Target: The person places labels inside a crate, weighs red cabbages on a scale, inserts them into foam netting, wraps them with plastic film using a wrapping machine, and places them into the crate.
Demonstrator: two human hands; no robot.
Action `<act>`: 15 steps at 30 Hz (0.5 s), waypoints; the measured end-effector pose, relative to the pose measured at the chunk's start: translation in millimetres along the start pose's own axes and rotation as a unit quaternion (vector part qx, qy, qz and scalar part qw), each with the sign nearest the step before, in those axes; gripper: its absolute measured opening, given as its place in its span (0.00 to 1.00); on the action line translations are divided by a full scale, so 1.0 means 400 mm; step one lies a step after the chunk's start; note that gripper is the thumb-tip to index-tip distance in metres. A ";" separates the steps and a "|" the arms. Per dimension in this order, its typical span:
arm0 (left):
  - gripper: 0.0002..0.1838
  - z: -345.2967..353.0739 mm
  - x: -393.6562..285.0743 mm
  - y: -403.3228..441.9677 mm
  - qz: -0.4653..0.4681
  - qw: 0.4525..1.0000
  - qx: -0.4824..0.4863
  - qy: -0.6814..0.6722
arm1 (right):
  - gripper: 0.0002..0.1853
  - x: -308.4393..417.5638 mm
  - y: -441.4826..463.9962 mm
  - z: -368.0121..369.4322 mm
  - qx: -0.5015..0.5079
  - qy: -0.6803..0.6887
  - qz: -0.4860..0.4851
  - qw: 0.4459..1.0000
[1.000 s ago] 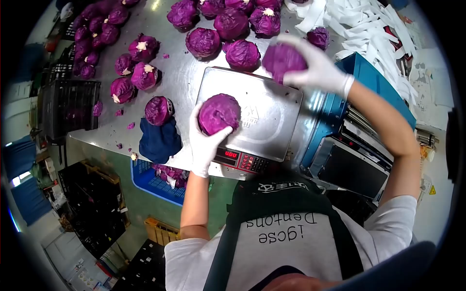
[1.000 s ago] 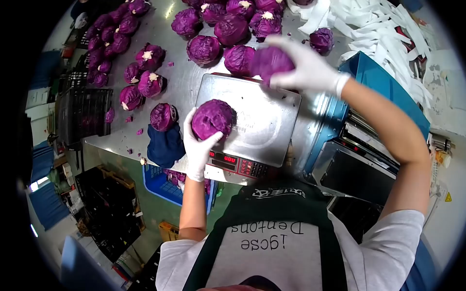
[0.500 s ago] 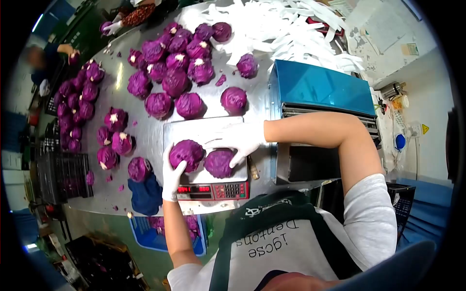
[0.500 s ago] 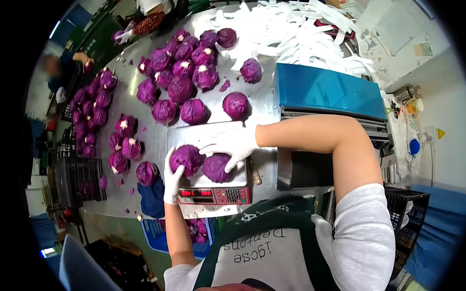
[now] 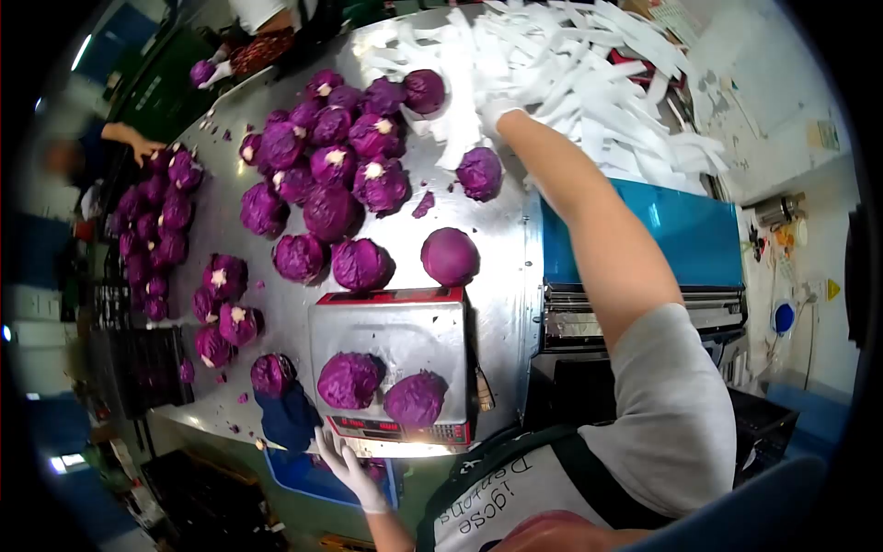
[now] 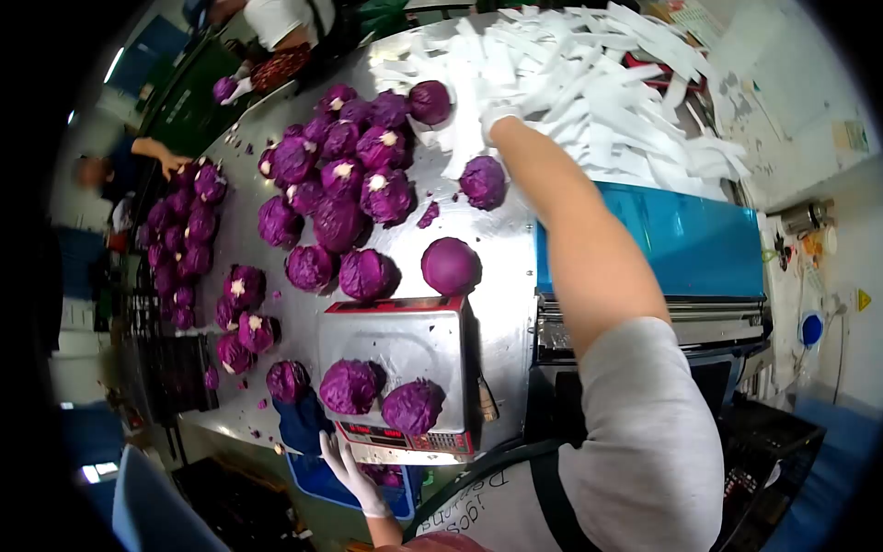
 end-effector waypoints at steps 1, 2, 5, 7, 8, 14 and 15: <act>0.29 -0.004 0.003 -0.023 -0.019 0.999 -0.021 0.019 | 0.24 0.007 0.003 -0.012 0.010 0.019 -0.006 1.000; 0.28 -0.009 0.008 -0.042 -0.024 0.999 -0.038 0.014 | 0.20 0.016 -0.005 -0.017 -0.070 0.086 -0.003 0.994; 0.27 0.000 0.002 -0.044 0.025 0.998 -0.022 0.060 | 0.19 0.060 -0.126 -0.160 -0.222 0.236 -0.075 0.943; 0.28 0.047 -0.064 -0.044 0.013 0.999 -0.022 0.021 | 0.17 0.081 -0.181 -0.241 -0.367 0.275 -0.189 0.868; 0.27 0.048 -0.071 -0.035 0.040 0.999 -0.009 0.023 | 0.17 0.083 -0.237 -0.296 -0.386 0.360 -0.175 0.831; 0.25 0.076 -0.199 -0.051 0.139 0.990 0.018 0.014 | 0.23 -0.009 -0.632 -0.568 -0.355 0.777 -0.265 0.447; 0.24 0.083 -0.213 -0.062 0.145 0.989 0.019 -0.001 | 0.24 -0.030 -0.674 -0.574 -0.264 0.857 -0.289 0.333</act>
Point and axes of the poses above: each hand's wrist, its own y-axis towards the middle knuckle, its own z-axis out of the palm, x = y × z, the point moved 3 cm from there along y, towards the middle knuckle, and after that the axes turned 4 degrees about -y, right-handed, at the moved point
